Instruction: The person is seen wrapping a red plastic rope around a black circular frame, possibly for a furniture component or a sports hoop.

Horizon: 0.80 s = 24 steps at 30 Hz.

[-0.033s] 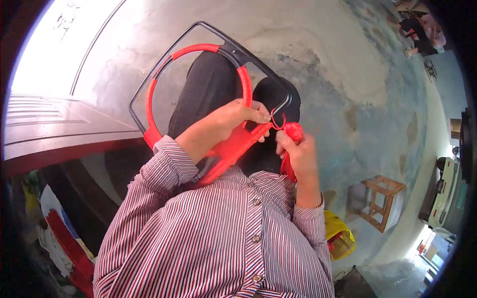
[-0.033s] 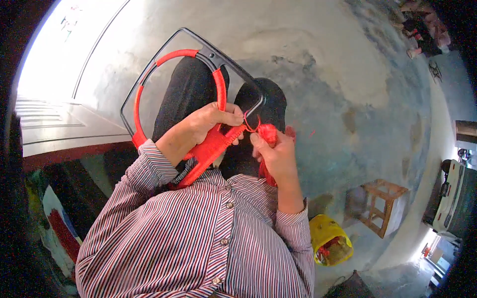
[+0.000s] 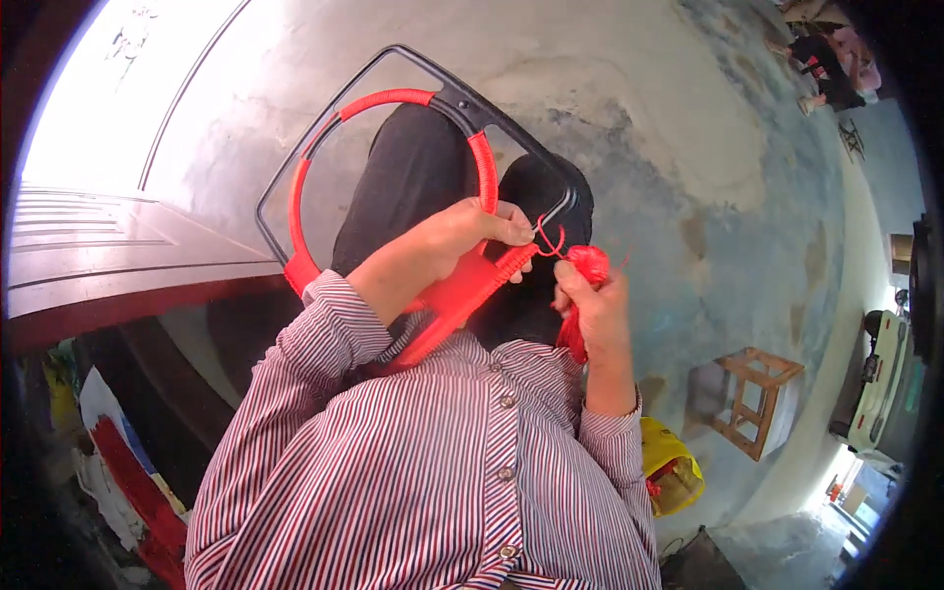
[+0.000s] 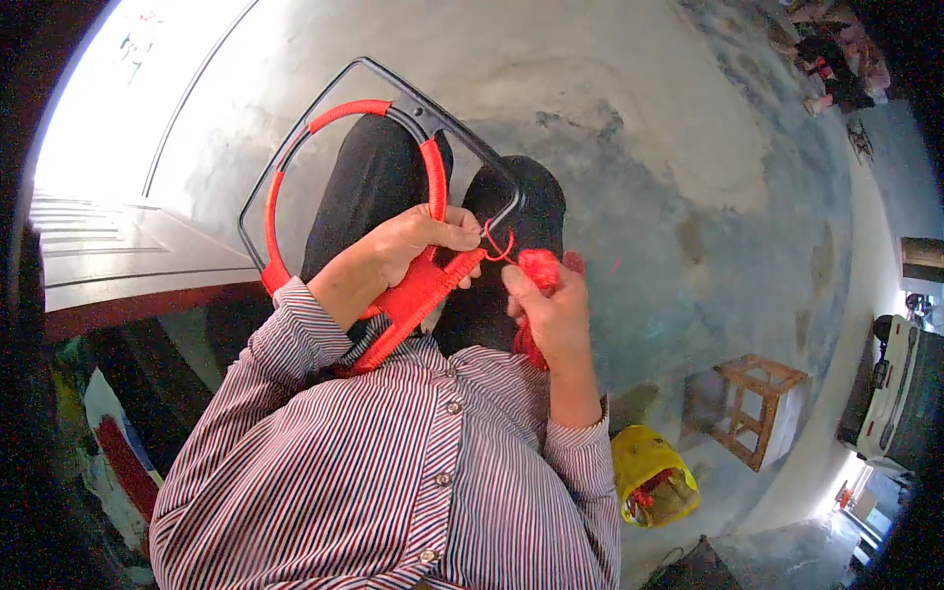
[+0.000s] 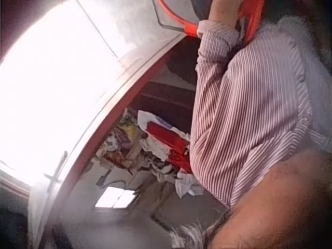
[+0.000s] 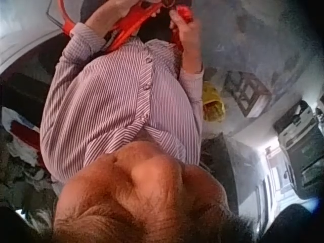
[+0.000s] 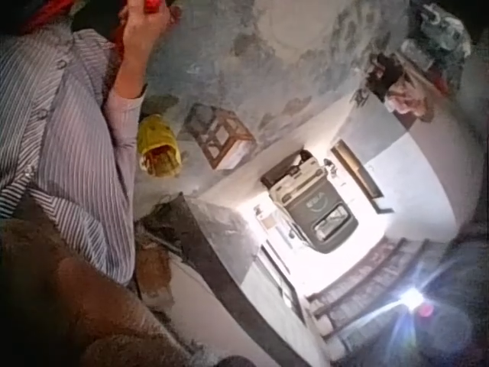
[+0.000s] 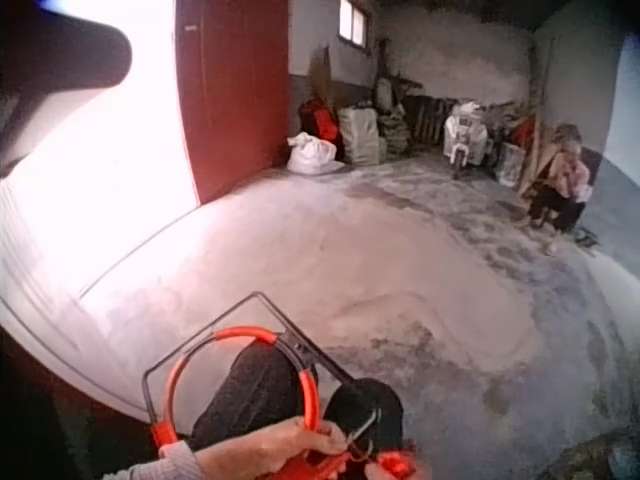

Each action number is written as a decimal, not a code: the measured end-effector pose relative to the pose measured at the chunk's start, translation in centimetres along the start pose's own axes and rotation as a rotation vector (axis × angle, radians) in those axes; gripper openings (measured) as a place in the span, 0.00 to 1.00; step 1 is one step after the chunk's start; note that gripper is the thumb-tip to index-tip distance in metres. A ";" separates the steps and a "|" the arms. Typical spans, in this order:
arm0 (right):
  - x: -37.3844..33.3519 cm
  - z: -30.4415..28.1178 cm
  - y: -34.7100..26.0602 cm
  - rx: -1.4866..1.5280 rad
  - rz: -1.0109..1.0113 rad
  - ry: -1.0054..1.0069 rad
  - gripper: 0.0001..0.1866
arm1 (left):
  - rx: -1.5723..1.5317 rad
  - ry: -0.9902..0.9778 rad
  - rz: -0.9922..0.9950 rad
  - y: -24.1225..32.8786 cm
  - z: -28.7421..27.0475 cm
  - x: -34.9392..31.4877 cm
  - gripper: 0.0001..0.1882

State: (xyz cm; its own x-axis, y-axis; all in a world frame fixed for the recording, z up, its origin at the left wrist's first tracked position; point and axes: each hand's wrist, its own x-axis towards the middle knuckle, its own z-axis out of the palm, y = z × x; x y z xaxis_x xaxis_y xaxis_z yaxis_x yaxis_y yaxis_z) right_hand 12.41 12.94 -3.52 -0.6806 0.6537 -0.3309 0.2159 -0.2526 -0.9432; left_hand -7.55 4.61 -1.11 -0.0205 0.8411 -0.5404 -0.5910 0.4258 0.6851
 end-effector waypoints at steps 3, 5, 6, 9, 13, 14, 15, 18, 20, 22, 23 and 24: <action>-1.8 -1.1 0.1 -0.005 0.005 0.053 0.12 | -0.065 0.022 -0.015 0.2 0.4 -0.4 0.08; -3.2 -1.6 1.6 -0.049 -0.068 -0.001 0.12 | -0.123 0.042 -0.016 0.4 0.6 -0.4 0.09; -3.9 -1.7 2.1 -0.095 -0.132 -0.048 0.12 | -0.086 0.054 -0.030 0.5 0.7 -0.3 0.09; -4.6 -1.0 2.0 -0.370 -0.370 -0.082 0.10 | -0.063 0.073 -0.049 0.6 0.7 -0.1 0.09; -3.6 -3.3 3.3 -0.266 -0.145 0.064 0.10 | -0.035 0.048 -0.073 0.2 -0.1 0.3 0.08; -2.7 -4.4 4.2 -0.095 0.087 0.224 0.10 | -0.029 0.043 -0.070 0.1 -0.2 0.4 0.08; -1.5 -5.5 4.5 -0.110 -0.038 0.275 0.10 | -0.003 0.050 -0.061 -0.1 -0.1 0.7 0.08; 1.3 -7.6 3.2 0.028 -0.208 0.301 0.11 | 0.059 0.005 0.004 -0.4 -0.2 0.4 0.09; 2.2 -7.0 0.2 0.178 -0.254 0.281 0.13 | 0.026 0.126 0.205 -0.9 -0.5 0.7 0.14; 3.0 -3.4 -4.2 -0.269 -0.451 0.303 0.09 | 0.061 0.212 0.299 -1.5 -0.9 0.9 0.17; 4.0 -2.1 -5.2 -0.549 -0.669 0.254 0.09 | 0.083 0.307 0.400 -1.7 -1.1 0.8 0.21; 4.5 -1.0 -5.9 -0.843 -0.872 0.213 0.09 | 0.091 0.296 0.396 -1.8 -0.8 0.8 0.21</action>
State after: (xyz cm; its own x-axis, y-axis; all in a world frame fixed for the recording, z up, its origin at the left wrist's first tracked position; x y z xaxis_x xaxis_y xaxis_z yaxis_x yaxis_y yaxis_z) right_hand 8.76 18.15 0.54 -0.7127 0.4966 0.4954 0.1847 0.8142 -0.5505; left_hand -7.14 4.30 -3.17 -0.4642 0.8192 -0.3367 -0.4190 0.1318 0.8984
